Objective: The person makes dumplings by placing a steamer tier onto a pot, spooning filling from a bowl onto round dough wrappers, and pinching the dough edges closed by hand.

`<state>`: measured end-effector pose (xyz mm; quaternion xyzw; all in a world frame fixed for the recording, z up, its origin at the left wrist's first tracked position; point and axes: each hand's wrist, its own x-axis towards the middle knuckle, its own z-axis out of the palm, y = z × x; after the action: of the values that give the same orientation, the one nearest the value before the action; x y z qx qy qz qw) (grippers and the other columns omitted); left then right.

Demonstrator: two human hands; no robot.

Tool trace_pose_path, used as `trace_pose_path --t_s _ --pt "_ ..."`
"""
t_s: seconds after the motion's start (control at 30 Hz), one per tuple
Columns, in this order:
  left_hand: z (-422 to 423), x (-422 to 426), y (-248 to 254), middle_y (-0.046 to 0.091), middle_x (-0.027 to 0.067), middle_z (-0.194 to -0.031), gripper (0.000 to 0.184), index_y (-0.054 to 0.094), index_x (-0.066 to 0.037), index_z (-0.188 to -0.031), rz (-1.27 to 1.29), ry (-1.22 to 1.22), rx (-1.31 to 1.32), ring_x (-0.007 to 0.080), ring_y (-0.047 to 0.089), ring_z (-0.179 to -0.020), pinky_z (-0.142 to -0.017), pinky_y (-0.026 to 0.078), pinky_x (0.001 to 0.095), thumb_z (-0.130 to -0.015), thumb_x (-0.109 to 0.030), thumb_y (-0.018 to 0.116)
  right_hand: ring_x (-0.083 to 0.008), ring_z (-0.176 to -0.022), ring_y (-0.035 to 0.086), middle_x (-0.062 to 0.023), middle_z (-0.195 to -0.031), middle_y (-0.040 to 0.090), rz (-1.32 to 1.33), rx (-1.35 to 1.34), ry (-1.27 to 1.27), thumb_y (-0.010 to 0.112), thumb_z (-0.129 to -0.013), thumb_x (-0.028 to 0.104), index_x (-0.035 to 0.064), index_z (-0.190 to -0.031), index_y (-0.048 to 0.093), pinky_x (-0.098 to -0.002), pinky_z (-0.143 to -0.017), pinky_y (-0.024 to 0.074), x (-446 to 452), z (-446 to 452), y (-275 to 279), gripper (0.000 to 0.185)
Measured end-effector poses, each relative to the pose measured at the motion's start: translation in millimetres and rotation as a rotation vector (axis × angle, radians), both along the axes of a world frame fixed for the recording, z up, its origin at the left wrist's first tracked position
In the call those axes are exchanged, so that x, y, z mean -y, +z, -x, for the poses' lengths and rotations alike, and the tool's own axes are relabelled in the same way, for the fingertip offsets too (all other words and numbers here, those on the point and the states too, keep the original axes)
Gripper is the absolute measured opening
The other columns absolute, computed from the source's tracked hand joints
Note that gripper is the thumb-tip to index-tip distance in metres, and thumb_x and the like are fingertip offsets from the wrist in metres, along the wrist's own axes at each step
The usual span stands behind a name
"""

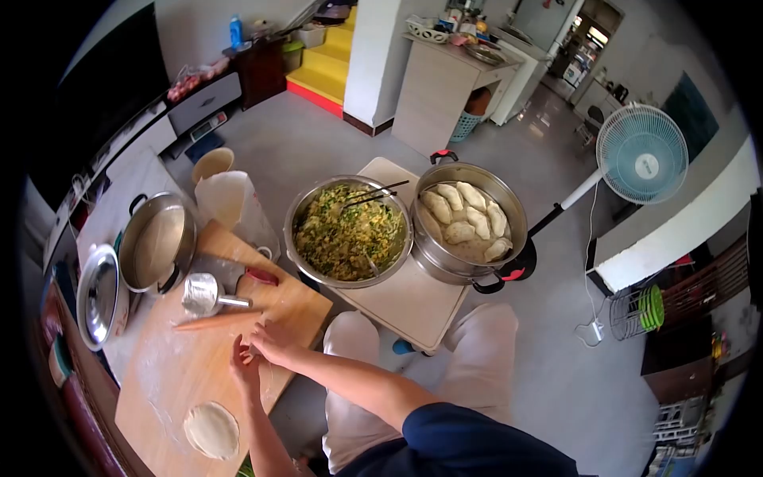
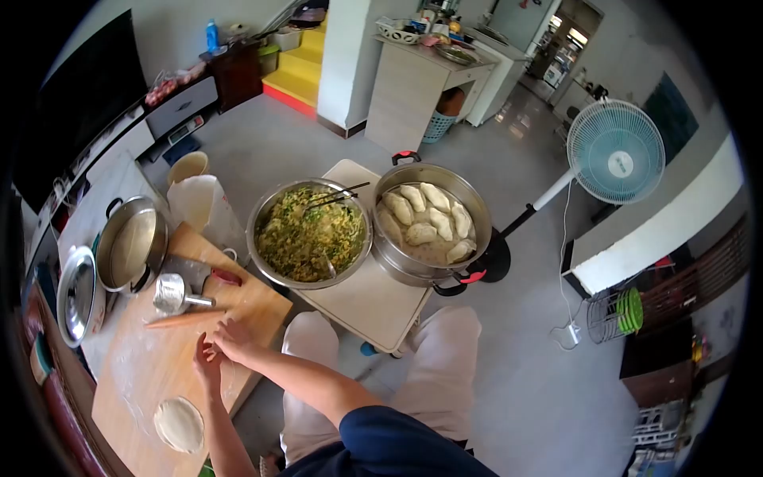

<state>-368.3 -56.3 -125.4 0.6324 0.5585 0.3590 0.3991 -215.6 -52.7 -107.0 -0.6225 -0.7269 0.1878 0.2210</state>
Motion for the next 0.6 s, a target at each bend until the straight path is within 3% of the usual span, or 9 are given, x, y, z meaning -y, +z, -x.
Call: trace_pose_path --t_s 0.1,0.13,0.17,0.23,0.3,0.37,0.43,0.57,0.6 --pt "-27.7 4.3 58.2 0.060 0.0070 -0.104 0.073 0.051 -0.009 -0.141 0.013 -0.002 0.002 0.0169 0.059 -0.093 -0.074 0.053 0.0296 -0.074 0.009 0.072 -0.0337 -0.087 0.067 -0.0136 -0.095 0.071 0.407 -0.420 -0.013 0.080 -0.070 0.021 0.0074 -0.098 0.072 -0.0421 -0.077 0.0544 -5.8 -36.6 15.5 0.032" --pt "-38.1 2.2 70.0 0.061 0.0078 -0.108 0.074 0.048 -0.010 -0.144 -0.038 0.012 0.044 0.0177 0.059 -0.097 -0.075 0.053 0.0306 -0.076 0.004 0.073 -0.0270 -0.077 0.068 -0.0120 -0.085 0.072 0.391 -0.665 0.078 0.085 -0.062 0.022 0.0045 -0.097 0.073 -0.0387 -0.071 0.0538 -12.3 -53.6 -0.8 0.041" --pt "-53.2 4.4 95.2 0.061 0.0086 -0.111 0.068 0.048 -0.010 -0.144 -0.139 0.004 -0.001 0.0190 0.059 -0.099 -0.077 0.052 0.0323 -0.081 -0.003 0.072 -0.0175 -0.079 0.066 -0.0076 -0.085 0.071 0.571 -0.936 0.103 0.085 -0.064 0.021 0.0023 -0.102 0.072 -0.0331 -0.070 0.0524 -4.8 -79.9 18.9 0.044" --pt "-92.3 10.0 127.5 0.061 0.0091 -0.114 0.061 0.049 -0.009 -0.142 -0.254 -0.010 0.145 0.0201 0.059 -0.103 -0.079 0.051 0.0334 -0.085 -0.009 0.070 -0.0132 -0.082 0.063 -0.0045 -0.093 0.069 0.558 -0.993 0.068 0.085 -0.067 0.016 0.0021 -0.109 0.070 -0.0290 -0.072 0.0517 12.5 -136.3 62.3 0.046" --pt "-132.3 15.1 133.5 0.061 0.0113 -0.117 0.052 0.050 -0.002 -0.138 -0.227 -0.062 0.214 0.0209 0.059 -0.108 -0.083 0.051 0.0337 -0.089 -0.011 0.067 -0.0139 -0.089 0.063 -0.0057 -0.104 0.069 0.471 -1.215 0.153 0.083 -0.070 0.010 0.0022 -0.117 0.067 -0.0287 -0.077 0.0523 32.9 -204.8 88.9 0.050" --pt "-175.6 26.1 134.0 0.061 0.0125 -0.118 0.049 0.050 0.001 -0.136 -0.197 -0.145 0.296 0.0213 0.059 -0.110 -0.084 0.052 0.0334 -0.091 -0.010 0.065 -0.0141 -0.096 0.063 -0.0068 -0.110 0.068 0.368 -1.210 0.180 0.082 -0.073 0.006 0.0029 -0.122 0.065 -0.0285 -0.084 0.0518 62.2 -285.7 140.5 0.052" --pt "-223.8 42.7 139.3 0.061 0.0131 -0.117 0.039 0.055 0.003 -0.129 -0.186 -0.259 0.277 0.0217 0.062 -0.105 -0.083 0.053 0.0327 -0.092 -0.005 0.062 -0.0136 -0.100 0.063 -0.0065 -0.111 0.069 0.354 -0.993 0.011 0.082 -0.073 0.007 0.0036 -0.124 0.064 -0.0288 -0.089 0.0512 90.8 -361.9 178.4 0.054" --pt "-295.3 58.2 130.4 0.066 0.0131 -0.109 0.035 0.060 0.000 -0.121 -0.146 -0.448 0.221 0.0234 0.065 -0.096 -0.080 0.055 0.0326 -0.086 0.003 0.063 -0.0143 -0.100 0.065 -0.0062 -0.111 0.071 0.169 -0.487 -0.232 0.081 -0.075 0.009 0.0029 -0.120 0.066 -0.0299 -0.088 0.0508 135.0 -478.8 197.3 0.048" --pt "-307.7 61.7 126.3 0.067 0.0133 -0.105 0.032 0.061 -0.001 -0.116 -0.105 -0.436 0.211 0.0242 0.066 -0.091 -0.080 0.054 0.0320 -0.085 0.006 0.062 -0.0180 -0.098 0.066 -0.0081 -0.109 0.070 0.161 -0.410 -0.264 0.081 -0.073 0.010 0.0029 -0.118 0.066 -0.0313 -0.086 0.0510 145.6 -494.0 191.1 0.047"
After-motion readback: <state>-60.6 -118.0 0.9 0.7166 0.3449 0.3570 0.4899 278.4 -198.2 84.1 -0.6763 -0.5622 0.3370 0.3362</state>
